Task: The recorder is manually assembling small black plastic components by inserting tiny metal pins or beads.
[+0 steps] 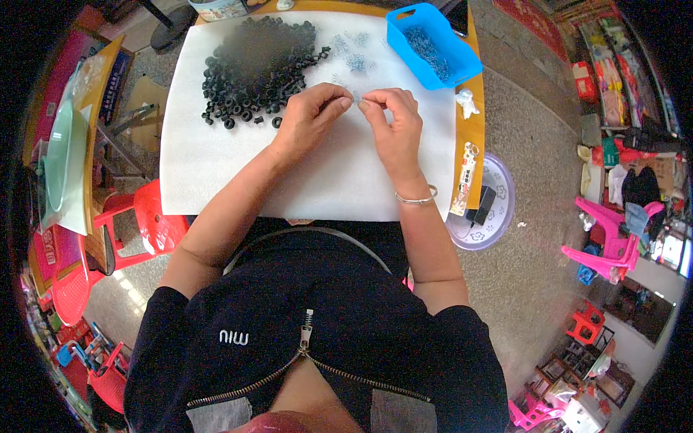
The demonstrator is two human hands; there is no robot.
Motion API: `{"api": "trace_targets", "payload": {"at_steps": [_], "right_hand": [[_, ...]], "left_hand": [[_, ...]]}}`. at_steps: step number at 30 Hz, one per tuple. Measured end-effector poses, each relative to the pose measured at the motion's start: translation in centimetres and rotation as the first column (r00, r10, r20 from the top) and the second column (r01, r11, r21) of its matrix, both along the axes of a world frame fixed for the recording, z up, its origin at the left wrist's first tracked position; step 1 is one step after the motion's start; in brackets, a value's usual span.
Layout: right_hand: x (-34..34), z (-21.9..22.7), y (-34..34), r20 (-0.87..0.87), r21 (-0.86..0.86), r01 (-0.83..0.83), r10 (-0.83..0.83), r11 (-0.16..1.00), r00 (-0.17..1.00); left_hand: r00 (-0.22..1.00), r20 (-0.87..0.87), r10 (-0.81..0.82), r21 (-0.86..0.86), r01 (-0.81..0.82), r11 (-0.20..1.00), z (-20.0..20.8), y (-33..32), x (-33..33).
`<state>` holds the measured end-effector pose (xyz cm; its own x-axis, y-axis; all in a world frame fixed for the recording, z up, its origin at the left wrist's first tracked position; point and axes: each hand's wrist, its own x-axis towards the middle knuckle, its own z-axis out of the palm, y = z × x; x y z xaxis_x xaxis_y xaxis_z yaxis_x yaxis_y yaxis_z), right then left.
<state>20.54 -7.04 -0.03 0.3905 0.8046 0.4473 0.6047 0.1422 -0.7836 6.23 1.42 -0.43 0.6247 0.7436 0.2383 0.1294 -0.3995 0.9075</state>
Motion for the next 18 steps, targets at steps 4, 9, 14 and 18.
{"api": "trace_targets", "payload": {"at_steps": [4,9,14,18], "right_hand": [[0.0,0.0,0.0,-0.055,0.029,-0.008,0.010,1.000,0.998],[0.2,-0.1,0.0,0.027,0.036,0.044,-0.045,0.998,0.999],[0.7,-1.1,0.0,0.367,-0.081,0.232,-0.187,0.969,0.911],[0.8,-1.5,-0.1,0.469,-0.092,0.333,-0.254,0.938,0.846]], "left_hand": [[1.000,-0.015,-0.012,-0.046,0.011,0.999,-0.2,0.2,-0.1],[0.999,-0.054,0.001,-0.081,-0.005,0.997,0.1,0.4,-0.2],[0.998,-0.011,0.066,0.022,-0.066,0.998,0.0,0.3,-0.2],[0.998,-0.034,0.060,-0.024,-0.061,0.998,0.1,0.3,-0.1]]}}
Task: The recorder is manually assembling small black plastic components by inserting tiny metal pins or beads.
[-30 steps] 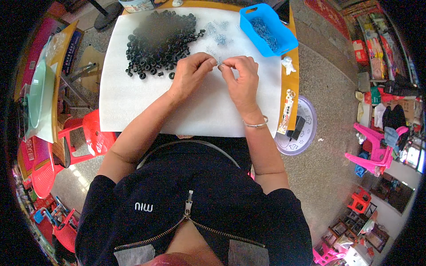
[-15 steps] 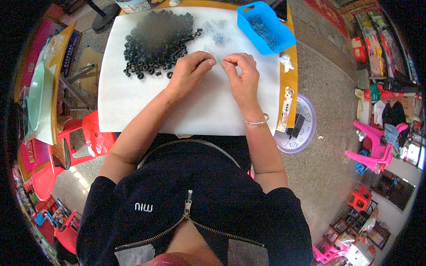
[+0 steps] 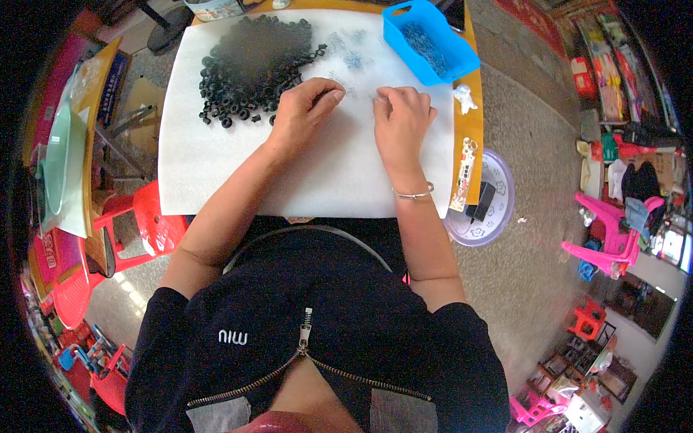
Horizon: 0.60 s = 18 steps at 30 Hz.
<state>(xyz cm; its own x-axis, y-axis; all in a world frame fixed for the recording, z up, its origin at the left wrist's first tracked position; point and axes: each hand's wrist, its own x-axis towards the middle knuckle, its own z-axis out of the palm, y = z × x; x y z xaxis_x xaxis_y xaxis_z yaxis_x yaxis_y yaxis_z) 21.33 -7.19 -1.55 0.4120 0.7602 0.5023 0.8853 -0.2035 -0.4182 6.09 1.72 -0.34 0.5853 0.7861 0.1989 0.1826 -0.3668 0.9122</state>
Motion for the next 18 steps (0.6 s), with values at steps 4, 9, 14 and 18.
{"api": "trace_targets", "payload": {"at_steps": [4,9,14,18], "right_hand": [[0.0,0.3,0.2,-0.071,0.176,-0.021,0.034,0.984,0.997],[-0.7,1.0,0.3,-0.103,0.119,-0.215,0.227,0.969,0.968],[-0.9,1.4,0.3,-0.202,0.114,-0.298,0.316,0.948,0.927],[-0.7,1.6,0.2,-0.297,0.123,-0.323,0.345,0.938,0.890]], "left_hand": [[1.000,-0.002,-0.017,0.004,0.017,1.000,-0.1,0.0,0.1],[0.998,-0.005,-0.062,0.030,0.062,0.998,-0.3,-0.1,0.1],[0.996,-0.004,-0.084,0.014,0.084,0.996,-0.4,-0.1,0.1],[0.996,0.024,-0.084,-0.005,0.084,0.996,-0.3,-0.1,0.2]]}}
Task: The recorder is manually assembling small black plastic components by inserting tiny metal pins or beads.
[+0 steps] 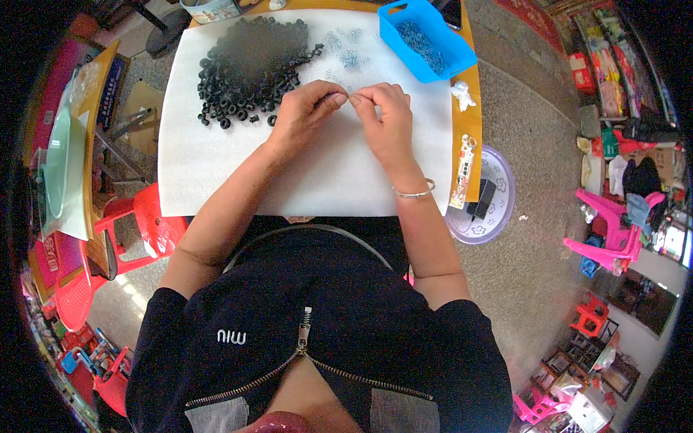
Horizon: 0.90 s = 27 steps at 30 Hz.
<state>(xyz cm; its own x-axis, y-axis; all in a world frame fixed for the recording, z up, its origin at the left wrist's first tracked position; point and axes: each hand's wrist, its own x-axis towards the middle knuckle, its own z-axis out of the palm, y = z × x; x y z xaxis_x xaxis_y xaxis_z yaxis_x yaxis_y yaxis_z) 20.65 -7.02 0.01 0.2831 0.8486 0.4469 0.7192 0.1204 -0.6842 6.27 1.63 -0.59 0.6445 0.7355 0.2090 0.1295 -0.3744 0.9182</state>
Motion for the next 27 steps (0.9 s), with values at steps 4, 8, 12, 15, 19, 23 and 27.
{"api": "trace_targets", "payload": {"at_steps": [4,8,12,15,19,23,27], "right_hand": [[0.2,-0.4,0.1,-0.149,0.010,-0.007,0.009,1.000,0.989],[0.1,-0.3,0.0,-0.287,0.037,0.057,-0.044,0.998,0.957],[0.7,-0.7,0.1,-0.230,-0.018,0.182,-0.181,0.983,0.956],[1.2,-1.3,0.0,0.097,-0.053,0.257,-0.251,0.965,0.963],[1.2,-1.9,0.1,0.184,-0.027,0.313,-0.303,0.949,0.935],[1.5,-1.9,0.1,0.014,-0.036,0.311,-0.311,0.950,0.950],[1.8,-1.4,-0.2,-0.084,-0.080,0.281,-0.287,0.956,0.954]], "left_hand": [[0.999,0.039,0.018,-0.004,-0.017,1.000,-0.3,0.1,0.1],[0.999,0.023,0.026,-0.003,-0.026,1.000,-0.2,0.2,0.0],[0.998,0.033,0.055,0.053,-0.056,0.997,-0.3,0.1,0.1],[0.997,0.036,0.065,0.065,-0.067,0.996,-0.4,0.0,0.2],[0.999,-0.013,0.029,0.180,-0.027,0.983,-0.4,-0.1,0.2],[0.998,-0.059,0.005,0.360,0.017,0.933,-1.0,-0.3,0.3],[0.992,-0.127,-0.003,0.433,0.058,0.900,-0.8,-0.4,0.2]]}}
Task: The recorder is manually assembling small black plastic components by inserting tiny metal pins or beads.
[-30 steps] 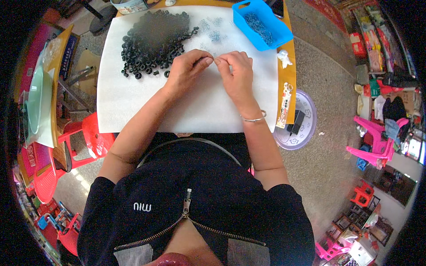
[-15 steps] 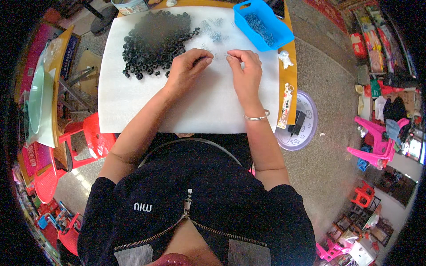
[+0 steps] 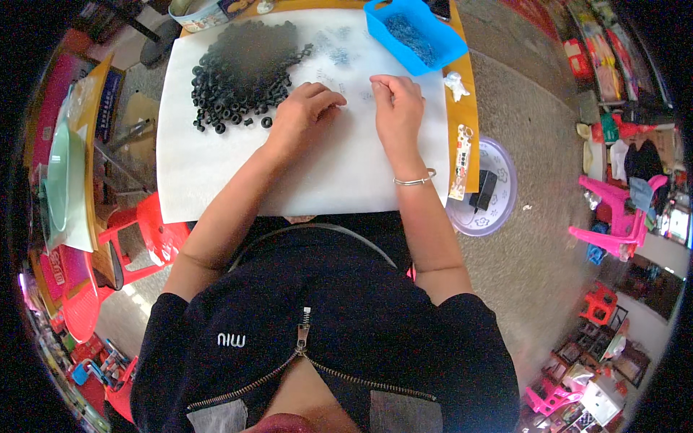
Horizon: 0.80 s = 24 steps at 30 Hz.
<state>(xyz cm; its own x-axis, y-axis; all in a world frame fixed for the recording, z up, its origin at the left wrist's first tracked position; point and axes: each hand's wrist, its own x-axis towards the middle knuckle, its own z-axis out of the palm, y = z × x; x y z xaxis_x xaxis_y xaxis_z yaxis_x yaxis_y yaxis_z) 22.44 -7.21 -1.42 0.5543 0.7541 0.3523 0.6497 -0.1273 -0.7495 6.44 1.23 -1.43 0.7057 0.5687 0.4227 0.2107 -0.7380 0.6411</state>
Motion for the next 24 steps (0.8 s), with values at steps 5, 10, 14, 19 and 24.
{"api": "trace_targets", "payload": {"at_steps": [5,10,14,19,24], "right_hand": [[0.3,-0.8,0.3,-0.014,0.081,0.020,-0.019,0.996,1.000],[0.1,-0.8,0.4,-0.028,0.091,0.031,-0.029,0.995,0.999],[0.2,-1.0,0.5,-0.032,0.100,0.027,-0.024,0.995,0.999],[0.1,-0.9,0.5,-0.080,0.130,0.026,-0.016,0.991,0.997],[-0.4,-0.7,0.3,-0.071,0.113,0.010,-0.002,0.994,0.998]], "left_hand": [[0.999,0.038,-0.008,0.011,0.008,1.000,-0.4,0.2,0.1],[0.972,0.219,0.084,-0.199,-0.040,0.979,0.9,0.0,-0.1],[0.921,0.338,0.192,-0.302,-0.087,0.949,2.4,0.8,-0.8],[0.934,0.228,0.274,-0.268,-0.210,0.940,5.4,1.3,-3.8],[0.913,-0.007,0.407,-0.113,-0.406,0.907,3.7,0.0,-7.8]]}}
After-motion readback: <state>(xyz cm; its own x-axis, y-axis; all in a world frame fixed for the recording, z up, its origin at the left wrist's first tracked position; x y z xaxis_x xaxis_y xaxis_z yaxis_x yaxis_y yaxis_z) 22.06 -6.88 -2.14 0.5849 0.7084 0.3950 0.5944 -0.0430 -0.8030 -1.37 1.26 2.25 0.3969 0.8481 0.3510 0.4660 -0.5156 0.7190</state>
